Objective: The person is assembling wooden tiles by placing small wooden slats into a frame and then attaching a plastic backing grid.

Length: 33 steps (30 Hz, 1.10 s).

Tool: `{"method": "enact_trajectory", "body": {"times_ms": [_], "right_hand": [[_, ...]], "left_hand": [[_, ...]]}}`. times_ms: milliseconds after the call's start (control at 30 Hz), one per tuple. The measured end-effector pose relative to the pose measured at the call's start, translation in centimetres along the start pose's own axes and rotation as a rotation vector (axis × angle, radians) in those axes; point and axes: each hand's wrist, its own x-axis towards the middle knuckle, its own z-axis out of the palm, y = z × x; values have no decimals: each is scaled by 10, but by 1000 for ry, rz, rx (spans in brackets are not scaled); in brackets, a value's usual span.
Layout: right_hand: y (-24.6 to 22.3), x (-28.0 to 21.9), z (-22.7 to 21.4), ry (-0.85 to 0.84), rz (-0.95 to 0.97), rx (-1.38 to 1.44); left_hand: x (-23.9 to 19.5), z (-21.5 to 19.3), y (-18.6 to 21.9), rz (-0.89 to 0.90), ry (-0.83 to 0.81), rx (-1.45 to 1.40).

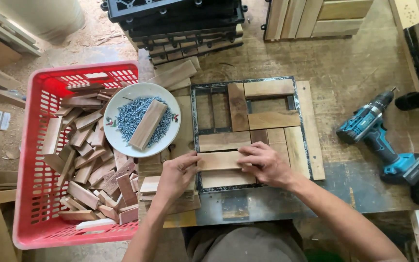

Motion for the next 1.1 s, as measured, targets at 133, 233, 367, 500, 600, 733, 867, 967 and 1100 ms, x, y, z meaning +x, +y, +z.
{"method": "enact_trajectory", "body": {"times_ms": [133, 233, 367, 500, 600, 733, 867, 967, 1100], "right_hand": [[-3, -9, 6, 23, -89, -167], [-13, -7, 12, 163, -139, -219], [-34, -3, 10, 231, -21, -204], [-33, -8, 16, 249, -113, -323], [-28, -22, 31, 227, -75, -493], [-49, -28, 28, -69, 13, -564], [-48, -25, 26, -87, -9, -719], [-55, -27, 29, -127, 23, -739], [-62, 1, 22, -275, 169, -574]], "left_hand": [[1, -7, 1, -156, -10, -163], [8, 1, -4, -62, -8, -3], [15, 13, -14, -91, -13, 5], [22, 8, 4, -78, -99, 114], [8, 22, 17, -3, -260, 748], [-16, 54, 6, 52, -280, 1153], [-14, 72, -16, 400, 155, 1123], [-19, 87, -26, 367, 144, 1118], [-13, 80, -47, 376, -65, 1105]]}}
